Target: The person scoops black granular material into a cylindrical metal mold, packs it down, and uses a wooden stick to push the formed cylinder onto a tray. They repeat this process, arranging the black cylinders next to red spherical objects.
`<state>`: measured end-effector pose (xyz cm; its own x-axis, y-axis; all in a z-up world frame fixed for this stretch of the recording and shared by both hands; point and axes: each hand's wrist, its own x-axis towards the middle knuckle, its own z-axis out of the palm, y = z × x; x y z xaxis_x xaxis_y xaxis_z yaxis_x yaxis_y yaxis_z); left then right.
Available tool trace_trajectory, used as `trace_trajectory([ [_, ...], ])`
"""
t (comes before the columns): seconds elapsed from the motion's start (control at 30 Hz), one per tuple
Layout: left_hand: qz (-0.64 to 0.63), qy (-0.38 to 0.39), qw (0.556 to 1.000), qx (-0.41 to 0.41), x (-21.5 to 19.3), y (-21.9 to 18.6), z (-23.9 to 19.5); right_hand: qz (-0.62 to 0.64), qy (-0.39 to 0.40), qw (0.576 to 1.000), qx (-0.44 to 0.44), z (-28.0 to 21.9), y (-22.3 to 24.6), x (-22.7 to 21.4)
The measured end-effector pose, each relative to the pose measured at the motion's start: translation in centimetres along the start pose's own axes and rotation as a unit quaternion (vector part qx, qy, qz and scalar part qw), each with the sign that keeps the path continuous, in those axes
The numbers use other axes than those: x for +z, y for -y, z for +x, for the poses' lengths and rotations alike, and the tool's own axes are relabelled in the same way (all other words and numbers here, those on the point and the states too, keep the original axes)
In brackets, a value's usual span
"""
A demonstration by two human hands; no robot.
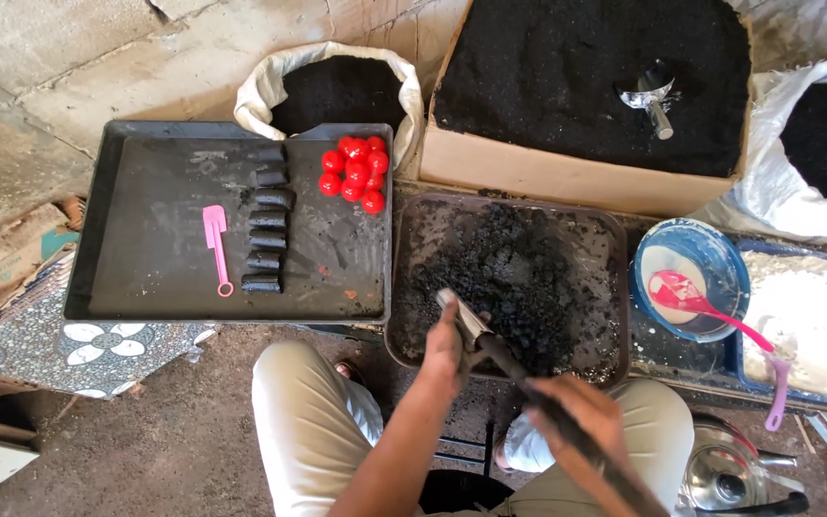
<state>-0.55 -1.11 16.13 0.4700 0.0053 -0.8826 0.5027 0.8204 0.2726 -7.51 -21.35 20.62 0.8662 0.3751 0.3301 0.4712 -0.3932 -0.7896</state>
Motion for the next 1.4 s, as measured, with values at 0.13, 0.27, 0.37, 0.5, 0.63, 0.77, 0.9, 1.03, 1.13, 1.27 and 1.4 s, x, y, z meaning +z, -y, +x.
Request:
trace_trajectory([
  [0.13, 0.005, 0.054, 0.998, 0.044, -1.3, -1.4, 0.6, 0.026, 0.019, 0.999, 0.001, -3.3, -2.1, 2.8],
  [0.27, -0.066, 0.06, 0.993, 0.072, -2.6, -2.6, 3.1, 0.155, 0.058, 0.986, -0.002, -2.1, -1.7, 4.7],
  [0.37, -0.096, 0.043, 0.99, 0.091, -3.9, -4.1, 4.0, 0.337, 0.12, 0.921, 0.153, -3.4, -3.0, 6.8],
  [0.5, -0.104, 0.039, 0.987, 0.117, -5.1, -6.5, 3.1, 0.486, 0.123, 0.779, 0.377, -1.4, -0.7, 7.8],
  [0.63, -0.157, 0.096, 0.977, 0.106, -7.3, -9.0, 6.2, 0.423, 0.179, 0.802, 0.382, -1.2, -2.3, 10.0],
  [0.77, -0.102, -0.003, 0.986, 0.132, -7.5, -11.4, 5.1, 0.307, 0.21, 0.855, 0.362, 0.5, -4.0, 12.3],
  [0.9, 0.057, -0.126, 0.985, 0.102, -8.5, -13.2, 4.0, 0.202, 0.197, 0.856, 0.434, 1.5, -2.3, 14.2],
  [1.03, -0.008, -0.032, 0.987, 0.157, -9.1, -13.8, 4.7, 0.25, 0.171, 0.818, 0.489, 0.5, -3.8, 15.9],
  [1.13, 0.088, -0.133, 0.981, 0.114, -8.6, -14.3, 3.9, 0.237, 0.232, 0.781, 0.529, -1.6, -6.9, 17.2],
  [1.27, 0.043, -0.094, 0.983, 0.149, -9.6, -13.3, 7.6, 0.422, 0.203, 0.724, 0.506, -1.0, -3.0, 16.6],
  [1.4, 0.139, -0.163, 0.964, 0.159, -9.5, -13.2, 7.3, 0.336, 0.19, 0.74, 0.55, 0.6, 0.4, 16.0],
])
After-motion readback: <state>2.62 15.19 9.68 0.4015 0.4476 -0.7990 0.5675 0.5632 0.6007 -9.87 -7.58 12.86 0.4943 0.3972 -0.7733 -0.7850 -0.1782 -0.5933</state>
